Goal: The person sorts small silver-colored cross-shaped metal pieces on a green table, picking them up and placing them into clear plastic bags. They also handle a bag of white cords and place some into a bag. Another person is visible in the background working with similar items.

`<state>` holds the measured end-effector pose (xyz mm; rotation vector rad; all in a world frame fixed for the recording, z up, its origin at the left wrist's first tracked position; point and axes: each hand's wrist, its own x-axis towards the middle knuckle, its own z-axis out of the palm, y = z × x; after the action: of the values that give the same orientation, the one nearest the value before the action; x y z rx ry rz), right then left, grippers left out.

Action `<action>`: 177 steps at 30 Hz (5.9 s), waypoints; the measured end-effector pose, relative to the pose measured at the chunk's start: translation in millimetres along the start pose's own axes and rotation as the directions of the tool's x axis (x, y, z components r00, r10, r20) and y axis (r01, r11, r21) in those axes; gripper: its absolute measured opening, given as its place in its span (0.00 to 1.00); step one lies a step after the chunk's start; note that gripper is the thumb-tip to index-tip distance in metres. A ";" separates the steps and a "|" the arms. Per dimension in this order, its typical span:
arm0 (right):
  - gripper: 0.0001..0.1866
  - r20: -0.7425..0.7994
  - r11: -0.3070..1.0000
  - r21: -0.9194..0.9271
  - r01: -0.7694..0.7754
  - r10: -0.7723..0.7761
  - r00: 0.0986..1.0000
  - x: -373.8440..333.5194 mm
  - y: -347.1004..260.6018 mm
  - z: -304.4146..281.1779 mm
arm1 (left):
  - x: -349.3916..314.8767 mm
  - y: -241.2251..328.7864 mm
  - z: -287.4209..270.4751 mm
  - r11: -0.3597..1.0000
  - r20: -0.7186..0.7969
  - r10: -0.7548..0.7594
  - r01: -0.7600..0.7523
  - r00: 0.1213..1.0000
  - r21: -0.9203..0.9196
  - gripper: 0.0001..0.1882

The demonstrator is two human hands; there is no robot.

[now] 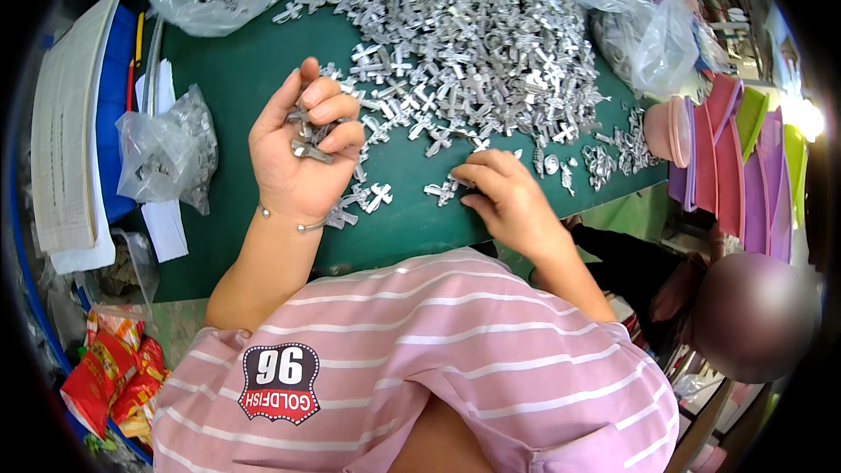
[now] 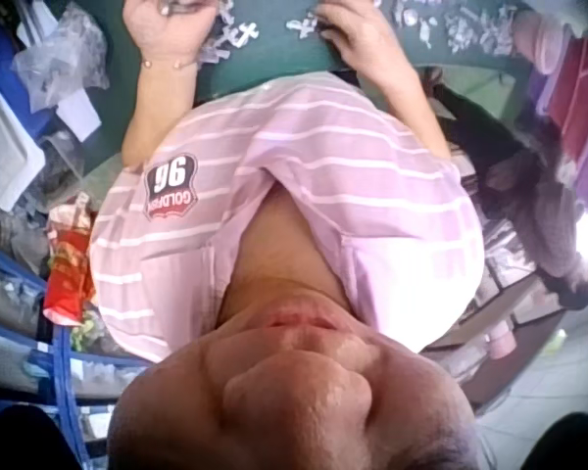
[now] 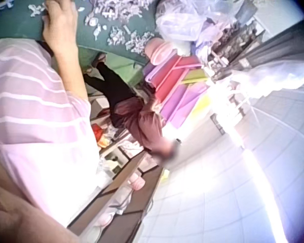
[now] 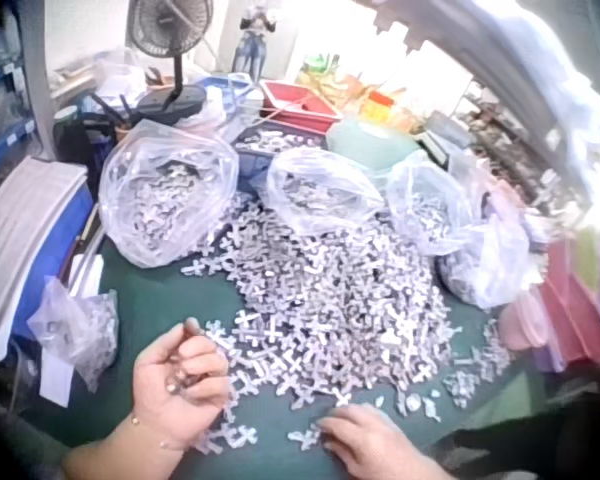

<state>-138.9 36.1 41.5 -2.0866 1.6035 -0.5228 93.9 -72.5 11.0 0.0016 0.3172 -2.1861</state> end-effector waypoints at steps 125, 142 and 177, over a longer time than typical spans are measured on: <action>0.13 -0.715 0.857 0.320 0.403 -0.060 0.696 -44.7 -0.8 70.8 | -73.7 -98.6 -35.6 0.504 -0.236 0.085 0.162 0.968 0.848 0.08; 0.10 -0.578 0.740 0.581 0.339 0.082 0.812 -49.5 -3.9 68.7 | -73.2 -98.1 -34.9 0.575 -0.224 0.102 0.127 0.969 0.808 0.10; 0.08 -0.468 0.990 -0.096 -0.107 0.050 0.882 -59.9 33.2 28.3 | -76.3 -91.1 -40.8 0.685 -0.249 -0.050 0.214 0.967 0.697 0.08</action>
<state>-164.7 90.3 -2.0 -2.0724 2.0182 -0.9818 62.3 48.7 1.0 0.6789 -0.4723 -2.3218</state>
